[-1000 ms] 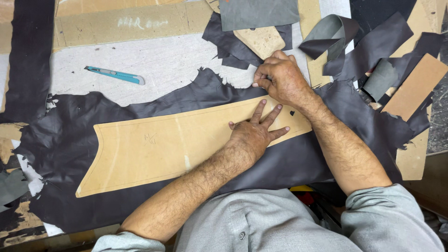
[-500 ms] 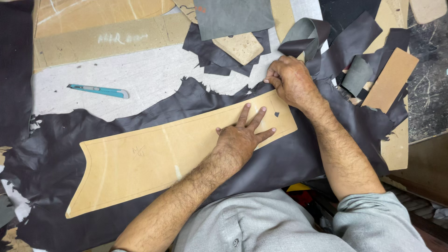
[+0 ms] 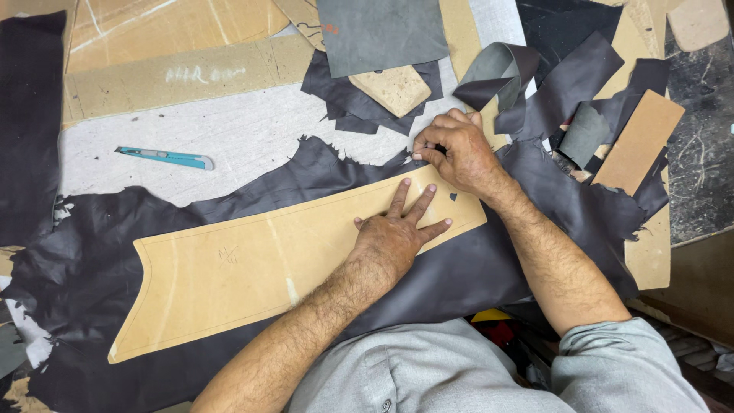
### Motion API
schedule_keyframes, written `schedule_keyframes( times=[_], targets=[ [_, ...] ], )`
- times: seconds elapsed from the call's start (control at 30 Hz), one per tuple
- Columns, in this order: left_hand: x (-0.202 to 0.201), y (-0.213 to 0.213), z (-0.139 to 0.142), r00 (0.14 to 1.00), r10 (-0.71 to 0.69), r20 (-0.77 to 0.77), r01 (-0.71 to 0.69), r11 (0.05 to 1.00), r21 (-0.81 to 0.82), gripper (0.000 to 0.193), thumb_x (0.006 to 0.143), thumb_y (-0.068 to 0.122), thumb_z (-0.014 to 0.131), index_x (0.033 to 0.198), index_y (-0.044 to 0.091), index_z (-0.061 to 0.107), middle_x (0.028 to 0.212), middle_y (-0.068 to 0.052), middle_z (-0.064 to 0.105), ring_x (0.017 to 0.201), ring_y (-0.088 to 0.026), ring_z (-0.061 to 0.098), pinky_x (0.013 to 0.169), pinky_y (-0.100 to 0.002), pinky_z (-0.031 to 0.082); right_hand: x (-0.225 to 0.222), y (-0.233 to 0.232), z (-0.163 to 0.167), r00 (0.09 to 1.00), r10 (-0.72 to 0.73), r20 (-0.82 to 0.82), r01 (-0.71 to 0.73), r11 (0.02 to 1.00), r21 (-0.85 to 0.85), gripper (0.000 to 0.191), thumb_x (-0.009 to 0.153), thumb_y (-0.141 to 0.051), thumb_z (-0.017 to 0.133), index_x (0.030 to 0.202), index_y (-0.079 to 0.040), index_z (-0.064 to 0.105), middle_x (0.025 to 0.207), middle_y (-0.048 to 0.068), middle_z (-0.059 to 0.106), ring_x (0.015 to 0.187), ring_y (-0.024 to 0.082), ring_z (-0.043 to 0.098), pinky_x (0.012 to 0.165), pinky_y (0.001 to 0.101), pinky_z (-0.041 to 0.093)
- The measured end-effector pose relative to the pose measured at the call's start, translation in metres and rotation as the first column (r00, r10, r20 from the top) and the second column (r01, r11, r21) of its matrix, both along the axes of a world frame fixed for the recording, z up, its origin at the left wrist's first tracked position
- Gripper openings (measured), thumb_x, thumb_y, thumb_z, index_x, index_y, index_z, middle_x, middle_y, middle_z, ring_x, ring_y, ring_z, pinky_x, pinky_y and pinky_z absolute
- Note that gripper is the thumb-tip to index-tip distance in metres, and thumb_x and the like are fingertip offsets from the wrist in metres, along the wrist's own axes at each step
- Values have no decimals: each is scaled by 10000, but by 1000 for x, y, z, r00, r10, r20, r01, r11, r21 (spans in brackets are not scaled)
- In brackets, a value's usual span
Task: The person lays a large piece of dark leather on a worktable, positions a cardboard pattern on it, and uses a utility knife to cut along the pattern edges. The person then removes the cut leather piece and scrapes the table surface with the knife before laying the leather again and repeating the pattern placement and cutting process.
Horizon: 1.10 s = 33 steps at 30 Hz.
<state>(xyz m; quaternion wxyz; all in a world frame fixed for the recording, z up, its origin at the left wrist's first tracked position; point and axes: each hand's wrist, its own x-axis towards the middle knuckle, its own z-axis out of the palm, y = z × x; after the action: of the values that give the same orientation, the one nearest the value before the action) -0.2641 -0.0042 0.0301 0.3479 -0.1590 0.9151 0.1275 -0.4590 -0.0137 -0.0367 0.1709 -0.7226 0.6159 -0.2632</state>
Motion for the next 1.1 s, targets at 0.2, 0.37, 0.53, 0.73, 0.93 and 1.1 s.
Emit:
schedule_keyframes(
  times=[0.2, 0.37, 0.53, 0.73, 0.93, 1.1],
  targets=[
    [2, 1, -1, 999, 19, -36, -19, 1000, -12, 866, 961, 121, 604, 1612, 445, 135, 1711, -90, -137, 1533, -465, -80, 787, -588, 622, 5, 11, 3, 996, -91, -14, 89, 990, -109, 120, 926, -137, 800, 1046, -137, 801, 945, -9, 733, 973, 171, 621, 971, 387, 409],
    [1, 2, -7, 999, 14, -43, -15, 1000, -21, 832, 983, 135, 580, 1604, 461, 133, 1707, -90, -71, 1535, -478, -97, 779, -603, 616, 25, 27, 7, 962, -263, -78, 259, 964, -54, 270, 751, -229, 912, 898, -45, 782, 834, 78, 745, 815, 237, 655, 772, 414, 527],
    [3, 3, -13, 998, -9, -58, 6, 999, -54, 794, 996, 164, 549, 1608, 435, 122, 1712, -106, -48, 1526, -479, -75, 737, -595, 636, 41, 32, 0, 933, -354, -68, 350, 935, -65, 97, 827, -116, 847, 882, -55, 795, 841, 86, 745, 834, 261, 672, 742, 401, 561],
    [0, 5, -14, 997, 3, -76, -5, 1000, -29, 829, 983, 129, 557, 1611, 453, 124, 1716, -118, -51, 1530, -477, -60, 749, -613, 623, 31, 31, 2, 956, -269, -116, 253, 957, -140, 129, 805, -110, 838, 898, -40, 783, 861, 96, 743, 850, 289, 671, 768, 406, 565],
    [5, 5, -12, 998, 30, -48, -31, 999, -15, 824, 986, 143, 563, 1600, 484, 132, 1712, -86, -48, 1545, -452, -63, 780, -656, 597, 44, 28, 0, 951, -277, -136, 255, 954, -158, 198, 750, -127, 847, 911, -34, 780, 878, 107, 742, 857, 300, 670, 746, 413, 564],
    [4, 5, -10, 998, 23, -64, -24, 1000, -18, 837, 981, 140, 570, 1602, 477, 123, 1713, -85, -71, 1539, -459, -58, 770, -640, 611, 37, 21, -2, 938, -268, -220, 255, 963, -85, 61, 797, -67, 799, 849, -50, 773, 811, 101, 730, 841, 282, 672, 763, 405, 574]
  ],
)
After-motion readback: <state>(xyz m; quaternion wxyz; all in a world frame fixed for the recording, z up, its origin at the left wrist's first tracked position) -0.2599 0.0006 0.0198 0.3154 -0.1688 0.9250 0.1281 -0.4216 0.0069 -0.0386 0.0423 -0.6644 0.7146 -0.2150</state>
